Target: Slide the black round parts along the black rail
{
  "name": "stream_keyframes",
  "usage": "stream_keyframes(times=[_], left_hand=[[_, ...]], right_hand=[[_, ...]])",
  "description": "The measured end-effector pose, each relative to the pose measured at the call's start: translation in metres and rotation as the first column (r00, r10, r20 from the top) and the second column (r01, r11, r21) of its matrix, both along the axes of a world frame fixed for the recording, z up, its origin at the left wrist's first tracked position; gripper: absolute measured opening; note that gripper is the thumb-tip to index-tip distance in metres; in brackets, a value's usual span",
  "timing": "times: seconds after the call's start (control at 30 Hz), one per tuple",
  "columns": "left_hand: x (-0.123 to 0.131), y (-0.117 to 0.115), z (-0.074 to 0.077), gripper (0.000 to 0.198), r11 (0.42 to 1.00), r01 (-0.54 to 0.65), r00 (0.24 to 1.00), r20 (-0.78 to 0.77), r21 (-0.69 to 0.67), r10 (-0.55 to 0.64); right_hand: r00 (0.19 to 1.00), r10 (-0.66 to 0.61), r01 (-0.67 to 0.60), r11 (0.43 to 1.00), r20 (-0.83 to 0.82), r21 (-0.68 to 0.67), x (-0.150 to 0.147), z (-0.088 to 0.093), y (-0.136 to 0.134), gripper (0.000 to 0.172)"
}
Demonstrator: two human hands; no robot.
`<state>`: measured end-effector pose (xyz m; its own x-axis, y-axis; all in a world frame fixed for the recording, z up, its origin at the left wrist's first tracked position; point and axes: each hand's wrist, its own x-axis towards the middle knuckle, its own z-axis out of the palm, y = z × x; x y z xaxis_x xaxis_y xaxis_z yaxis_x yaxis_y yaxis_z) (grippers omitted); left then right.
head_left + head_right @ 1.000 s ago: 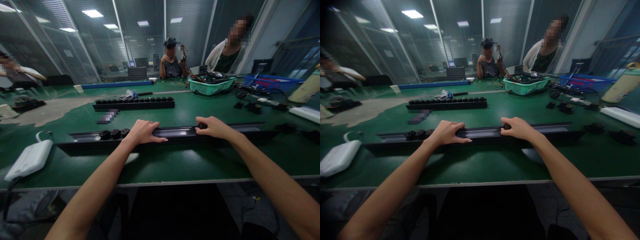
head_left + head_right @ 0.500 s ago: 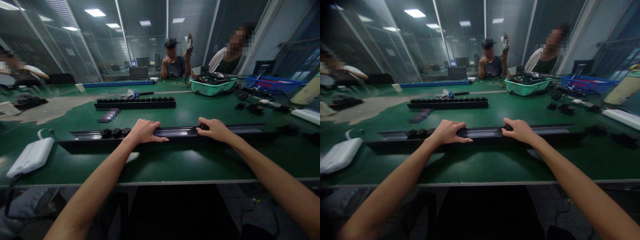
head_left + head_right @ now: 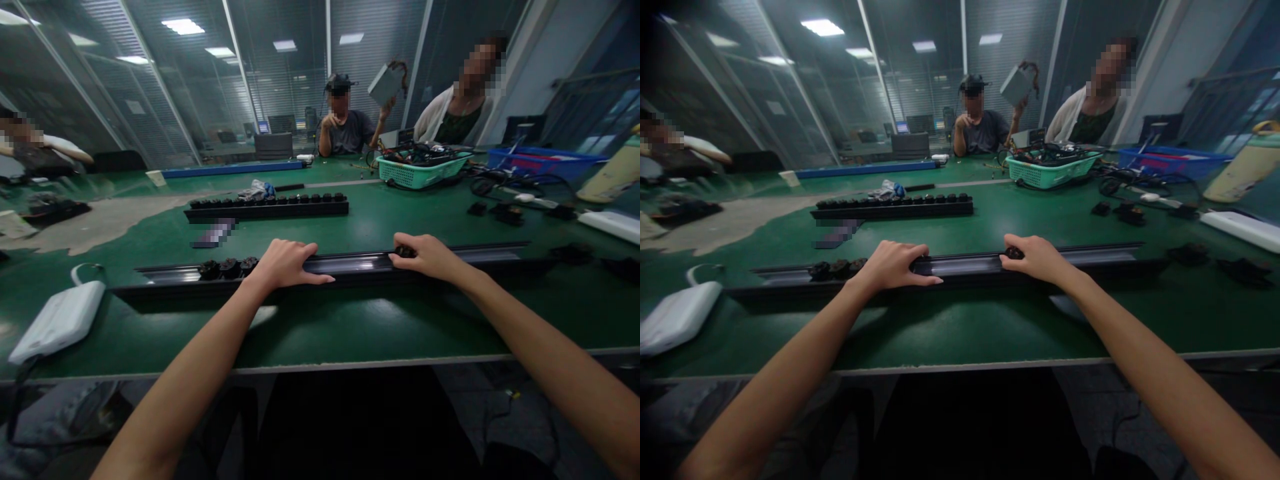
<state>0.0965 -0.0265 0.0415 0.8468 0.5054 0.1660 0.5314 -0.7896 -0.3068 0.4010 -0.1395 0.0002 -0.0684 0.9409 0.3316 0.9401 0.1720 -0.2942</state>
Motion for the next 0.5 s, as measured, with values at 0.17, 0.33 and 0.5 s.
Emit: stream_keyframes(times=[0.17, 0.33, 0.5], left_hand=[[-0.0003, 0.0004, -0.0005, 0.081, 1.000, 0.005, 1.000, 0.008, -0.004, -0.005], [-0.0001, 0.0008, -0.0010, 0.080, 1.000, 0.003, 1.000, 0.012, 0.000, -0.003], [-0.0007, 0.0011, -0.0017, 0.082, 1.000, 0.005, 1.000, 0.012, 0.000, -0.005]], right_hand=[[1.000, 0.005, -0.005, 1.000, 0.001, -0.001, -0.0007, 0.0016, -0.0001, 0.023], [1.000, 0.019, -0.019, 1.000, -0.006, -0.001, 0.0010, 0.0015, 0.0009, 0.022], [1.000, 0.016, -0.016, 1.000, 0.004, 0.002, 0.0041, 0.0022, -0.0004, 0.021]])
